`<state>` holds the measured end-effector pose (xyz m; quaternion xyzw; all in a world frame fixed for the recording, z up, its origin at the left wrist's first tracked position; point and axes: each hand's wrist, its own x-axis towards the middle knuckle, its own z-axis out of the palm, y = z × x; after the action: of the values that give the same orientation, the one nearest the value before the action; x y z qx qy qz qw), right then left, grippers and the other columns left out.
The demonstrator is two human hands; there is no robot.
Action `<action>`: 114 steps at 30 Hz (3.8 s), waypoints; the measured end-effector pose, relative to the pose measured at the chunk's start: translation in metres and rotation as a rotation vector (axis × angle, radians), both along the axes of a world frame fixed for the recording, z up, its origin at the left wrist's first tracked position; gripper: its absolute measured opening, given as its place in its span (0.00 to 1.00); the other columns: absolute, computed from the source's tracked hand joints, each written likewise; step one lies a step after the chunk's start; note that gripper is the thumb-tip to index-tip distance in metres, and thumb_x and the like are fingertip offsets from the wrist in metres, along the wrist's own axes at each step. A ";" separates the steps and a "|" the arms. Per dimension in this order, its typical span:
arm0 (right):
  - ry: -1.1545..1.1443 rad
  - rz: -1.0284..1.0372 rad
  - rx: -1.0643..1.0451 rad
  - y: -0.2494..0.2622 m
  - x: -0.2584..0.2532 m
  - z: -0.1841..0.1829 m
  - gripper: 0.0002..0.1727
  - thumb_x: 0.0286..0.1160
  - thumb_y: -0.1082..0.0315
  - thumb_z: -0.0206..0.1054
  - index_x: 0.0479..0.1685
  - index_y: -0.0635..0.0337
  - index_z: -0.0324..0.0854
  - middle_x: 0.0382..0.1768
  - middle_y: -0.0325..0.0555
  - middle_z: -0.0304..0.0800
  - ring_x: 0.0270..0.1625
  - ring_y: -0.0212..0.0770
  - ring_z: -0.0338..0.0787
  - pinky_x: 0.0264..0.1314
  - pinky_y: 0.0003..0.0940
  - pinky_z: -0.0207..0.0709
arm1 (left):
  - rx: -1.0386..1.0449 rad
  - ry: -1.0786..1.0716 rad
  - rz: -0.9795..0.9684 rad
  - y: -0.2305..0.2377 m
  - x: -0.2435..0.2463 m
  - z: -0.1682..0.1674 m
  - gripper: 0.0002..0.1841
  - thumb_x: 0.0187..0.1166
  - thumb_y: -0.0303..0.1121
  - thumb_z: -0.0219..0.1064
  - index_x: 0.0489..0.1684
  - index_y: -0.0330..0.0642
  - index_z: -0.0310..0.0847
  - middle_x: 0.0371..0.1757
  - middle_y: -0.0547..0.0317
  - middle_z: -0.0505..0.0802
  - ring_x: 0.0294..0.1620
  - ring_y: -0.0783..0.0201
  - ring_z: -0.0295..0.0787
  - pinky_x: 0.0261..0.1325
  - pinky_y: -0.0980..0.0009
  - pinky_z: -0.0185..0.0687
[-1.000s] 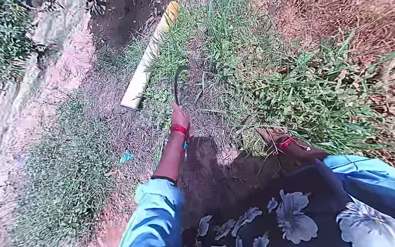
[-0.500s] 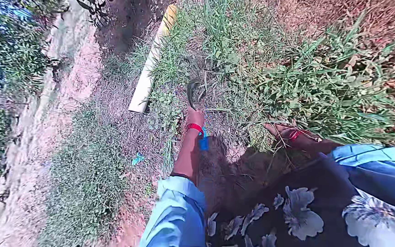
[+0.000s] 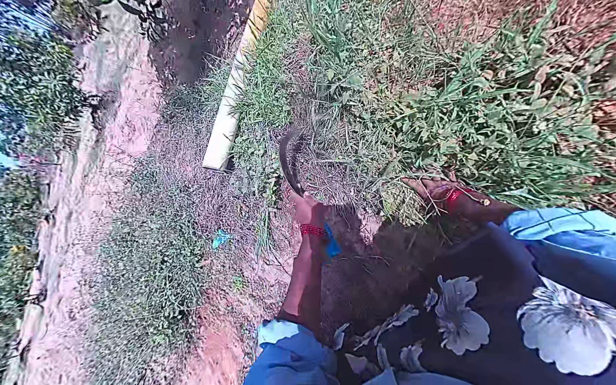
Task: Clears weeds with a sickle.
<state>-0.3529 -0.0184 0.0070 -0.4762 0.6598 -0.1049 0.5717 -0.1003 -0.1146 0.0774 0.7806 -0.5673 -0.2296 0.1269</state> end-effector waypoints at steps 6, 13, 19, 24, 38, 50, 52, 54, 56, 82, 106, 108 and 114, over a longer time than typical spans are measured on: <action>0.219 0.157 -0.080 -0.003 0.006 -0.071 0.33 0.93 0.65 0.55 0.96 0.42 0.53 0.92 0.59 0.59 0.94 0.66 0.52 0.90 0.73 0.37 | -0.075 0.349 0.154 -0.081 -0.020 0.010 0.26 0.96 0.31 0.41 0.91 0.36 0.42 0.54 0.38 0.84 0.42 0.54 0.87 0.50 0.58 0.86; 0.201 0.069 -0.164 0.001 0.010 -0.075 0.30 0.94 0.66 0.52 0.94 0.43 0.58 0.90 0.61 0.61 0.93 0.69 0.54 0.90 0.74 0.35 | 0.224 0.392 0.015 -0.002 -0.044 0.004 0.25 0.96 0.29 0.43 0.89 0.36 0.42 0.42 0.44 0.82 0.30 0.59 0.82 0.39 0.63 0.84; 0.234 0.112 -0.167 0.004 0.012 -0.076 0.33 0.92 0.67 0.56 0.96 0.45 0.54 0.91 0.63 0.59 0.93 0.70 0.54 0.89 0.75 0.41 | 0.489 0.247 -0.216 0.099 0.061 0.025 0.26 0.91 0.29 0.47 0.87 0.31 0.48 0.35 0.54 0.82 0.26 0.63 0.82 0.31 0.64 0.84; 0.109 -0.037 -0.227 0.013 0.012 -0.072 0.27 0.97 0.64 0.46 0.88 0.68 0.62 0.84 0.72 0.69 0.87 0.70 0.67 0.88 0.65 0.53 | 0.067 0.131 -0.131 0.127 0.107 0.013 0.28 0.92 0.29 0.43 0.86 0.20 0.42 0.37 0.46 0.82 0.30 0.59 0.82 0.40 0.61 0.84; 0.153 0.005 -0.244 0.001 0.010 -0.117 0.27 0.97 0.60 0.47 0.89 0.59 0.65 0.86 0.62 0.69 0.90 0.62 0.65 0.91 0.61 0.52 | 0.268 0.626 0.061 -0.012 -0.061 -0.002 0.10 0.91 0.26 0.45 0.62 0.32 0.65 0.26 0.58 0.77 0.17 0.70 0.73 0.23 0.75 0.76; 0.095 -0.052 -0.217 0.007 0.011 -0.073 0.27 0.96 0.66 0.47 0.91 0.63 0.61 0.91 0.65 0.58 0.95 0.63 0.52 0.95 0.58 0.41 | 0.364 0.792 0.127 0.105 0.031 0.030 0.16 0.95 0.27 0.37 0.77 0.36 0.52 0.25 0.65 0.75 0.13 0.75 0.74 0.14 0.80 0.75; 0.132 -0.078 -0.289 0.008 0.008 -0.088 0.27 0.95 0.60 0.50 0.89 0.56 0.66 0.89 0.61 0.64 0.94 0.63 0.57 0.93 0.65 0.43 | 0.403 0.650 -0.016 0.115 0.030 0.034 0.23 0.95 0.29 0.41 0.86 0.35 0.44 0.29 0.63 0.75 0.17 0.72 0.76 0.20 0.76 0.78; 0.182 0.073 -0.317 0.011 -0.001 -0.098 0.28 0.95 0.63 0.50 0.92 0.49 0.62 0.90 0.62 0.63 0.93 0.67 0.57 0.89 0.71 0.44 | 0.367 0.376 -0.254 0.129 0.041 0.029 0.26 0.92 0.30 0.43 0.86 0.28 0.44 0.31 0.58 0.79 0.22 0.66 0.79 0.27 0.69 0.83; 0.204 0.082 -0.307 0.017 -0.002 -0.098 0.26 0.94 0.64 0.51 0.89 0.55 0.66 0.85 0.63 0.71 0.88 0.67 0.67 0.88 0.71 0.51 | 0.304 0.060 -0.439 0.143 0.058 0.030 0.28 0.91 0.31 0.45 0.85 0.19 0.49 0.38 0.42 0.87 0.33 0.51 0.87 0.43 0.54 0.87; 0.328 0.167 -0.387 0.022 -0.004 -0.099 0.34 0.83 0.78 0.60 0.90 0.68 0.59 0.88 0.69 0.63 0.92 0.69 0.59 0.88 0.65 0.57 | -0.309 0.418 0.458 0.118 0.131 0.028 0.21 0.95 0.28 0.40 0.83 0.33 0.46 0.34 0.58 0.75 0.19 0.73 0.76 0.22 0.77 0.78; 0.446 0.268 -0.236 0.015 0.002 -0.094 0.37 0.84 0.79 0.59 0.94 0.66 0.50 0.88 0.70 0.61 0.90 0.72 0.60 0.82 0.68 0.63 | 0.247 -0.213 -0.161 0.144 0.136 0.008 0.28 0.93 0.31 0.49 0.86 0.20 0.51 0.50 0.27 0.91 0.50 0.38 0.92 0.61 0.47 0.84; 0.451 0.286 -0.222 0.015 0.001 -0.092 0.38 0.85 0.79 0.59 0.94 0.66 0.48 0.89 0.70 0.60 0.91 0.72 0.59 0.83 0.68 0.62 | 0.099 -0.245 -0.220 0.093 0.117 0.011 0.28 0.93 0.30 0.46 0.86 0.16 0.48 0.51 0.27 0.90 0.51 0.39 0.92 0.62 0.49 0.84; 0.402 0.194 -0.270 0.017 0.004 -0.077 0.33 0.90 0.75 0.55 0.93 0.65 0.53 0.89 0.69 0.61 0.91 0.71 0.60 0.82 0.71 0.60 | 0.178 -0.292 -0.082 -0.061 0.061 -0.013 0.39 0.86 0.28 0.58 0.94 0.34 0.36 0.72 0.25 0.82 0.74 0.34 0.83 0.76 0.41 0.76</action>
<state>-0.3491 -0.0010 -0.0704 -0.6203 0.6915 -0.0401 0.3681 -0.0394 -0.1757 0.0641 0.7901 -0.5884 -0.1681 -0.0361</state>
